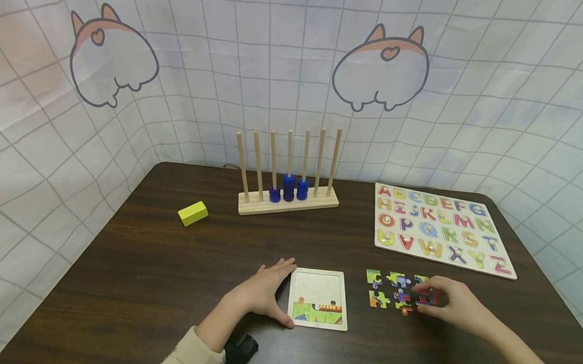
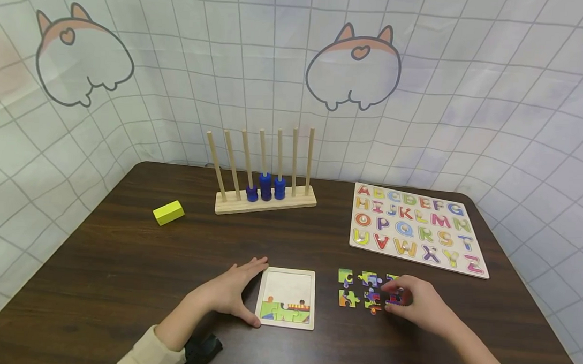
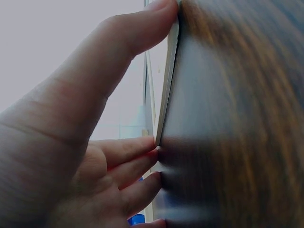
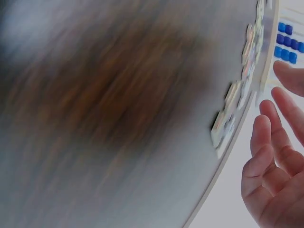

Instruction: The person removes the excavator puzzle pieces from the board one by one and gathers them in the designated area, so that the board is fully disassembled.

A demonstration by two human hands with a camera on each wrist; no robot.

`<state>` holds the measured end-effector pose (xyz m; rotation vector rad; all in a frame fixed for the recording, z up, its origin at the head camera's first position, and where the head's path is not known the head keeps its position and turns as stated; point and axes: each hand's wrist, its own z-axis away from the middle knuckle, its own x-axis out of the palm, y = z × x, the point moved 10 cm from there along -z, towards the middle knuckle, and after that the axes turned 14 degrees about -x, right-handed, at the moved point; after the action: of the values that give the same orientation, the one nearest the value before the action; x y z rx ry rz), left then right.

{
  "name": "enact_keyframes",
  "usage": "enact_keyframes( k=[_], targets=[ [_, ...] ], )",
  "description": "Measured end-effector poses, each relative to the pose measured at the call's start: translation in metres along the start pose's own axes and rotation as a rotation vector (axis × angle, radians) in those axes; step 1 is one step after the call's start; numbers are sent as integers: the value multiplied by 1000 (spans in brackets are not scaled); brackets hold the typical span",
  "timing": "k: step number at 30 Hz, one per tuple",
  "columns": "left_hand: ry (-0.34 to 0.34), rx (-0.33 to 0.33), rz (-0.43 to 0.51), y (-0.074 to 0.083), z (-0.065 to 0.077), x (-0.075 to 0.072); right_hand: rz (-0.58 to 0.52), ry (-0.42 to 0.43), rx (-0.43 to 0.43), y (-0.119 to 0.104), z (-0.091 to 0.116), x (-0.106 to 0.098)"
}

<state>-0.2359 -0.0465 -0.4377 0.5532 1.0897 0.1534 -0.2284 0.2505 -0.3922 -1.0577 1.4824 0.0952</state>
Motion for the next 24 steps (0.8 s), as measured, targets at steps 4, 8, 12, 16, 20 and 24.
enact_keyframes(
  k=[4,8,12,16,20,24],
  targets=[
    [3,3,-5,2,1,-1,-34,6,-29,-9,-8,3],
    [4,9,-11,3,1,-2,-64,11,-67,-20,-17,6],
    [5,18,-6,4,1,-2,-111,-1,-80,-28,-26,13],
    [8,26,1,4,0,-3,-155,-22,-59,-34,-35,20],
    [8,24,-2,5,0,-3,-215,-45,-29,-40,-43,30],
    [15,21,-10,6,-1,-4,-198,-47,-61,-49,-55,37]
  ],
)
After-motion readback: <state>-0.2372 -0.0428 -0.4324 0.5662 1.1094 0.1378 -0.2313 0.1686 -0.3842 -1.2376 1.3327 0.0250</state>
